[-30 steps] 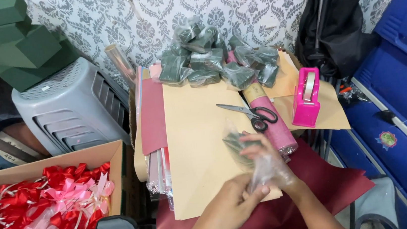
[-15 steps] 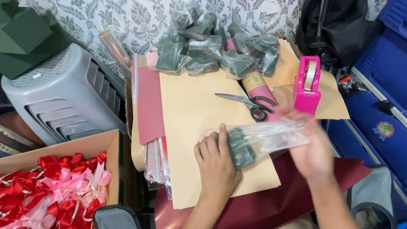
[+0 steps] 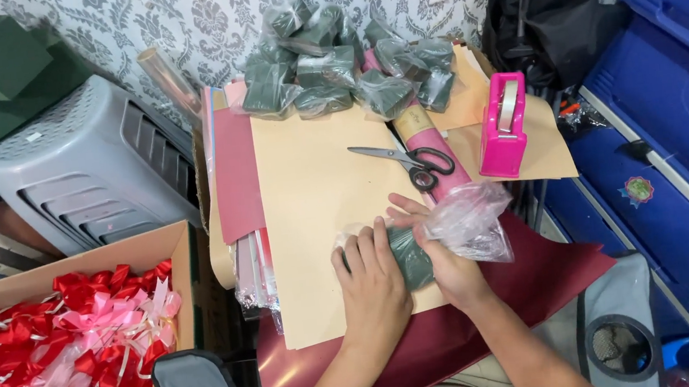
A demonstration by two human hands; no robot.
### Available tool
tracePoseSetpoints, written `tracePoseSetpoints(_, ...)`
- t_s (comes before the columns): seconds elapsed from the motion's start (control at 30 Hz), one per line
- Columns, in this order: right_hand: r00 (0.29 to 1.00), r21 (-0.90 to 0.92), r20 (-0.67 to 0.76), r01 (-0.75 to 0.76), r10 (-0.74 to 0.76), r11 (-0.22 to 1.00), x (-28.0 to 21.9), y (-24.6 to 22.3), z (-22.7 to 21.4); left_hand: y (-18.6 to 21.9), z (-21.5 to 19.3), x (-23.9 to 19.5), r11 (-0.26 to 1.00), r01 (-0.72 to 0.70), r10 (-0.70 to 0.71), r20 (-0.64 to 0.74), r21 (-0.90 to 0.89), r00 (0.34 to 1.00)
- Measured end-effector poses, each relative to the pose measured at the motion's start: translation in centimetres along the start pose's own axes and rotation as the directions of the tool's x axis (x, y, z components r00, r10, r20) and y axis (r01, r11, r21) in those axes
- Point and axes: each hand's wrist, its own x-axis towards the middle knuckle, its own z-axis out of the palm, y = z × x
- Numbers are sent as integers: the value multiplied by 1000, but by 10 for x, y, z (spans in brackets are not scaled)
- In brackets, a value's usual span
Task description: The person wraps small green rectangular items in clear plastic bags and seals them with tape. They handle each item one at a time, using a tape dispenser to seal the bags, and place the finished packages on the table.
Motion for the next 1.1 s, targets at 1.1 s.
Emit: tracePoseSetpoints(1.1, 884, -52, -464, -99, 64, 994, -22, -1, -37, -44, -57, -52, 691, -219, -48, -347, -689, 937)
